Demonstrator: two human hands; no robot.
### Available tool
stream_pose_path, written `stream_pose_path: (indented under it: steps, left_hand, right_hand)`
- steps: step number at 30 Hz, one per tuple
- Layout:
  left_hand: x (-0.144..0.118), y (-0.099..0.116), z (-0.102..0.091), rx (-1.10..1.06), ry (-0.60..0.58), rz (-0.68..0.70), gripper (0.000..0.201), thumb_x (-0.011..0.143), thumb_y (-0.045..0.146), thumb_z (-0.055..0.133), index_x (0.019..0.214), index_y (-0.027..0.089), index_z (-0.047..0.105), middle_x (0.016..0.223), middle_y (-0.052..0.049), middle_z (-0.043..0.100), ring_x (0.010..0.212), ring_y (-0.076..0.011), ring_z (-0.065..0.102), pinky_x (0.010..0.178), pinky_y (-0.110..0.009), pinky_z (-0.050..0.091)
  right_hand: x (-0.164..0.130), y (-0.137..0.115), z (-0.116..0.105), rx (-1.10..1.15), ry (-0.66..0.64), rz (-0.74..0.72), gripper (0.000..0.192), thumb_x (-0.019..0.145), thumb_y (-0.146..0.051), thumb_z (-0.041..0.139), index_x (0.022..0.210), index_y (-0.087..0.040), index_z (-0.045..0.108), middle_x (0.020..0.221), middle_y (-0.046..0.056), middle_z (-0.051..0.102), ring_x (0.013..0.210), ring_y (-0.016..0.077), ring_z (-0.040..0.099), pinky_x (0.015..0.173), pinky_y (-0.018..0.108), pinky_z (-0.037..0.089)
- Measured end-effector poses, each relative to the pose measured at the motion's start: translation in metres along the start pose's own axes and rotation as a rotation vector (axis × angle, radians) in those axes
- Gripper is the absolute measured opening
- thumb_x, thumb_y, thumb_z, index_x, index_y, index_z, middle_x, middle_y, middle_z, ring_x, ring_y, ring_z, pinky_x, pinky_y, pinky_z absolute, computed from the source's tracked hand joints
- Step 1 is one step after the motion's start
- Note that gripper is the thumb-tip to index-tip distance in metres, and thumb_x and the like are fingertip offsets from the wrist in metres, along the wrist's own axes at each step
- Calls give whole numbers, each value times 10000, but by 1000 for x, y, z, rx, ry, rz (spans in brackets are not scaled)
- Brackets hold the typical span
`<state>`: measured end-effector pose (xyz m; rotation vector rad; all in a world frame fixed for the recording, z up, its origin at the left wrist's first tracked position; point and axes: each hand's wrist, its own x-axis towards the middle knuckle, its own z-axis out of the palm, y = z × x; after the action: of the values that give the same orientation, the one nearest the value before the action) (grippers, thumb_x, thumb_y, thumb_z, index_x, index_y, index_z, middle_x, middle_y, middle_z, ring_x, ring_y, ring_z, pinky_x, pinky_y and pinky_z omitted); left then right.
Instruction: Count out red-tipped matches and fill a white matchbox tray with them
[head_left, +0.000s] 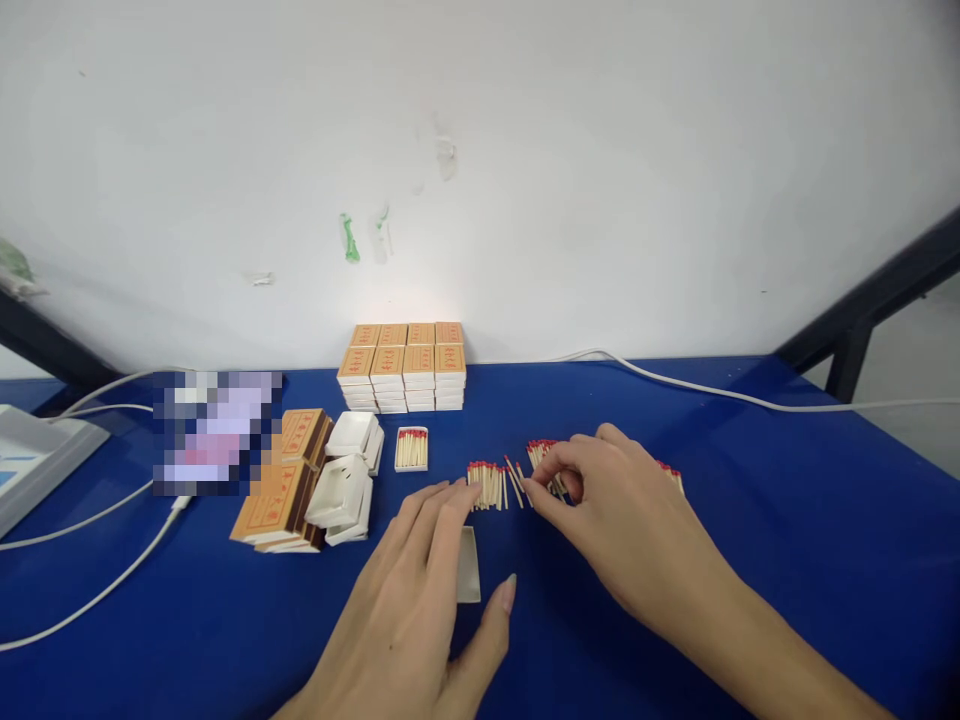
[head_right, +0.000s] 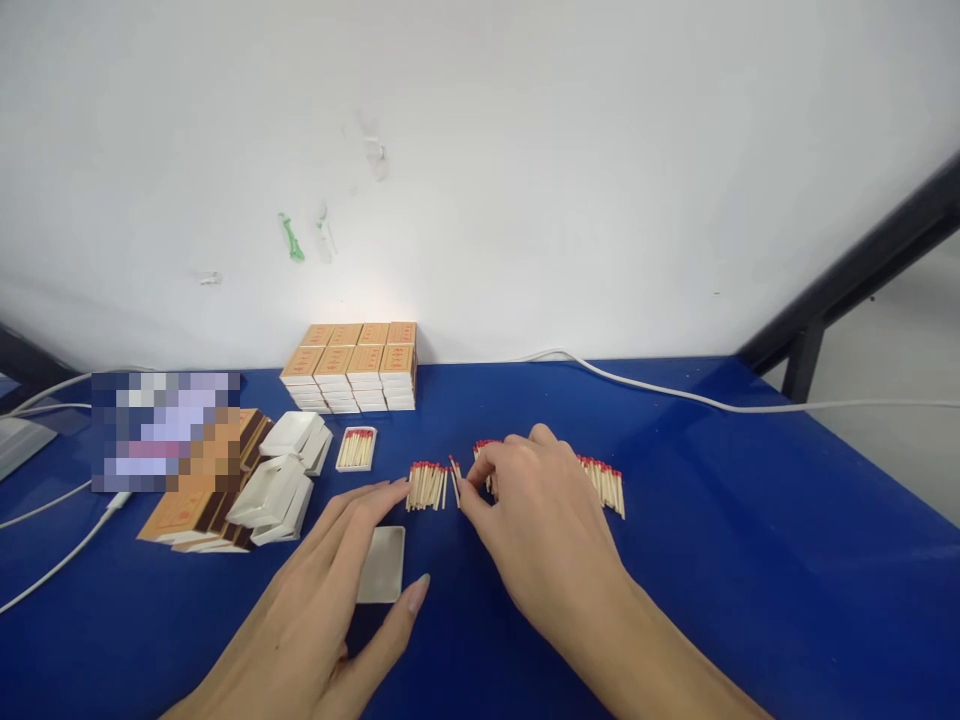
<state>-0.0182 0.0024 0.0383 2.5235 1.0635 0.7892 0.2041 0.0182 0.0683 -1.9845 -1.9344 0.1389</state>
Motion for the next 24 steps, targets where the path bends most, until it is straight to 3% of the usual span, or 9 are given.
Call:
stream_pose_path:
  steps: [6, 24]
  left_hand:
    - [-1, -3, 5, 30, 8, 16, 578, 1086, 259, 569, 1625, 168, 383, 1533, -192, 617, 1476, -338, 575, 1146, -555, 610]
    - [-1, -4, 6, 10, -4, 8, 599, 1058, 255, 587, 1618, 190, 385, 1538, -189, 617, 1480, -346, 577, 1153, -575, 606]
  right_hand:
    - [4, 3, 12, -46, 10, -4, 242, 959, -180, 724, 724, -237, 741, 740, 43, 701, 829, 268, 573, 737, 410, 422]
    - [6, 4, 16, -13, 7, 21, 237, 1003, -333, 754, 785, -240, 757, 768, 53, 711, 859, 293, 563, 732, 409, 384]
